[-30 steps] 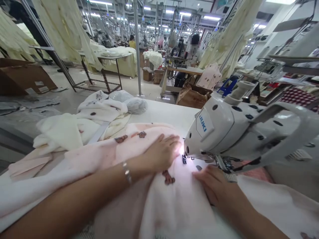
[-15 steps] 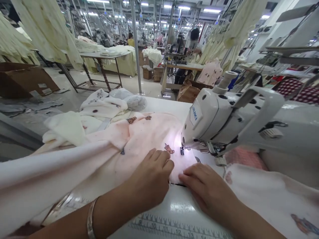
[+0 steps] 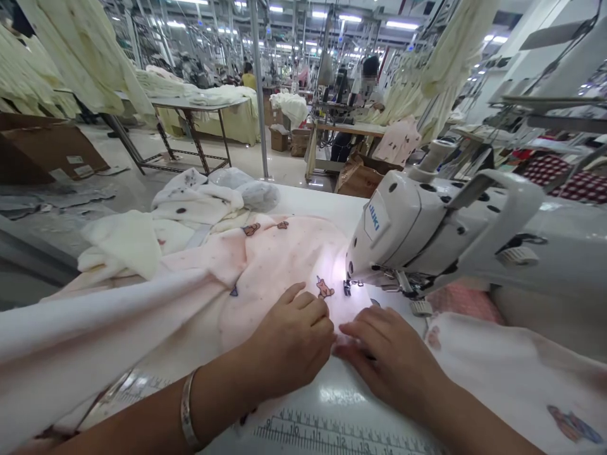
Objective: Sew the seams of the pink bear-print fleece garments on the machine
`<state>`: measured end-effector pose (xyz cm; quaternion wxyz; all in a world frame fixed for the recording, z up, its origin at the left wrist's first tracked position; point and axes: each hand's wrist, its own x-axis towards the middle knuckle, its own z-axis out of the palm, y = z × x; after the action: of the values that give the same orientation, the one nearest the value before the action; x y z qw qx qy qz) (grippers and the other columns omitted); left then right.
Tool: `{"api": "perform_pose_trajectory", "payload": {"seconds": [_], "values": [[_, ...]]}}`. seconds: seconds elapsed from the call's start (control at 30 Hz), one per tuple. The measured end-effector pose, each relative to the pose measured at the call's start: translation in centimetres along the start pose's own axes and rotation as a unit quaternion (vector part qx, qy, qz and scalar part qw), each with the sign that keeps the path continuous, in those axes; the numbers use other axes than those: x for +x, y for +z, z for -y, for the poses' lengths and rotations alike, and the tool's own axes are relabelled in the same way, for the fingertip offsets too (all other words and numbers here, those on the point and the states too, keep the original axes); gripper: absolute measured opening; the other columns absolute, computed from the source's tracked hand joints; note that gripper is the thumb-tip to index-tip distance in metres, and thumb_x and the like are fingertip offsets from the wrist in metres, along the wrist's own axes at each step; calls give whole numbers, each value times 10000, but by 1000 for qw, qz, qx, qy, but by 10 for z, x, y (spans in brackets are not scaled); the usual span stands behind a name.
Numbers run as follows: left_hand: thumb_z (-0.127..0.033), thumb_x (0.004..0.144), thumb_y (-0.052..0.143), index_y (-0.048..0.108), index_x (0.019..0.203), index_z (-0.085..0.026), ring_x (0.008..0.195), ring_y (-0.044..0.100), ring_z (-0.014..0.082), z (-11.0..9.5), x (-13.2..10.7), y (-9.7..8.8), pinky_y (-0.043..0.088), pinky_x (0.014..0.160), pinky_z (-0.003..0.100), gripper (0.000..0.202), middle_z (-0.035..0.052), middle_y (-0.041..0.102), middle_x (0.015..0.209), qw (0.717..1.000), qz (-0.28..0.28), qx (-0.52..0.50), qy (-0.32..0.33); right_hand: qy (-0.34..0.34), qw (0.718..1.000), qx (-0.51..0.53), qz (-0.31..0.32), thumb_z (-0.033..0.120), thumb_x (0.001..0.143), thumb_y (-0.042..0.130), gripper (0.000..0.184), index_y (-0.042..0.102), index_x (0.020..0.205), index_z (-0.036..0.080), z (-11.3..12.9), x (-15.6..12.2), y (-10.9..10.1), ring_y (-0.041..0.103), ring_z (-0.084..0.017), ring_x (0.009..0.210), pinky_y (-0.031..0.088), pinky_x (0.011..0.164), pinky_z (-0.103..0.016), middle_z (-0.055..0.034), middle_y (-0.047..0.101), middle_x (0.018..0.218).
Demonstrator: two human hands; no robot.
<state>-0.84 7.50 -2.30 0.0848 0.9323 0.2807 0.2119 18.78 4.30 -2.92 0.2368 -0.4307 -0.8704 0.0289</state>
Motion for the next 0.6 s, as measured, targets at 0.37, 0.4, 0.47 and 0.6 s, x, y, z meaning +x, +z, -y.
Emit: {"api": "perform_pose_trajectory", "payload": {"seconds": [0.37,0.4,0.47,0.6], "values": [[-300,817,590,594,836,-175,936,559,237,-3,4,-17,336,955,510,126,57,619,990,993,120,18,-12,-83,996,-22,4,125,855,460,178,617,772,140,0,-1,6,447,-151,641,329,583,-301,-37,553,679],[-263,830,560,592,807,-175,939,563,232,-6,7,-18,302,986,519,97,55,625,975,994,107,21,-14,-73,997,-14,12,138,857,464,174,622,784,141,1,-2,5,444,-153,644,332,582,-302,-38,546,684],[-161,835,491,579,779,-169,940,569,220,-12,11,-15,294,1007,492,105,57,634,937,995,89,23,-27,-54,998,8,29,161,858,478,153,629,836,143,3,-4,3,444,-159,663,344,589,-308,-44,544,719],[-143,856,440,540,1052,-118,1160,475,282,-12,6,4,362,970,471,222,140,571,1179,992,101,40,-57,-40,997,34,47,167,862,496,133,609,931,149,5,-10,-1,461,-178,734,383,629,-332,-65,562,816]]}}
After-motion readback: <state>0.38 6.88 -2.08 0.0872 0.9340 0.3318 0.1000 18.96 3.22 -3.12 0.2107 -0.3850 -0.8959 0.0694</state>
